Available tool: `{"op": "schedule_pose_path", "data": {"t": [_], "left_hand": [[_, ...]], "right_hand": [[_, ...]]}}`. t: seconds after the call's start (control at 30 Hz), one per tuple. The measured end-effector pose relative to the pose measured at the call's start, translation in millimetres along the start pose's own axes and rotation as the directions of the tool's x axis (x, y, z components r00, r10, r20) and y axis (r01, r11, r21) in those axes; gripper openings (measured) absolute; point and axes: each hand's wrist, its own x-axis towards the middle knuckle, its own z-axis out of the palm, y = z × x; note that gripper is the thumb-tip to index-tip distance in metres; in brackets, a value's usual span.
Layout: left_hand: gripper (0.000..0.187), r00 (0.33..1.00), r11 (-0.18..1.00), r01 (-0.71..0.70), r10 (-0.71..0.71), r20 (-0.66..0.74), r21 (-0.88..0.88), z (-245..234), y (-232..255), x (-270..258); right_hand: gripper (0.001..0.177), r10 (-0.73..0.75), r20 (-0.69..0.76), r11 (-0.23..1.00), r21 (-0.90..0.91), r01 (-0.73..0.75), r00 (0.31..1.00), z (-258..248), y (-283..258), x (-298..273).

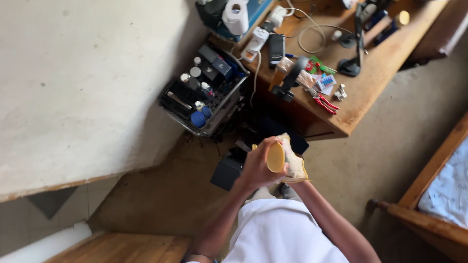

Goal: The person wipes several small bottles and a spray bottle with a cloth on a cluttered wooden desk. They pick up each bottle from a nearby rack, wipe it, and place it back on the desk.

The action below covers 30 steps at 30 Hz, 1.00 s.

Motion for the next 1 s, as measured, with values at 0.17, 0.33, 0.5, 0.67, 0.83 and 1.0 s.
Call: {"op": "schedule_pose_path", "data": {"t": [0.17,0.33,0.5,0.67,0.83,1.0], "left_hand": [[0.061,0.963,0.952,-0.145,0.073,-0.259,-0.27,55,9,-16],[0.065,0.983,0.841,-0.181,0.167,-0.074,-0.51,50,23,-14],[0.058,0.991,0.421,-0.124,0.091,-0.095,-0.899,80,41,-22],[0.06,0.787,0.667,-0.076,-0.416,-0.455,-0.741,167,51,-29],[0.063,0.666,0.572,0.04,-0.627,-0.405,-0.819,216,78,-27],[0.054,0.837,0.446,0.015,-0.495,-0.233,-0.895,265,82,-52]], "right_hand": [[0.011,-0.011,0.178,0.844,0.529,-0.087,0.984,-53,44,-10],[0.016,0.086,0.17,0.849,0.502,-0.162,0.982,-58,-22,-40],[0.03,0.186,0.115,0.834,0.506,-0.218,0.976,-35,-105,-87],[0.038,-0.187,-0.024,0.929,0.32,0.185,0.982,-46,-146,-130],[0.052,-0.402,0.111,0.489,-0.813,0.315,0.909,-95,-128,-176],[0.089,-0.133,0.131,0.457,-0.872,0.178,0.982,-87,-159,-220]]}}
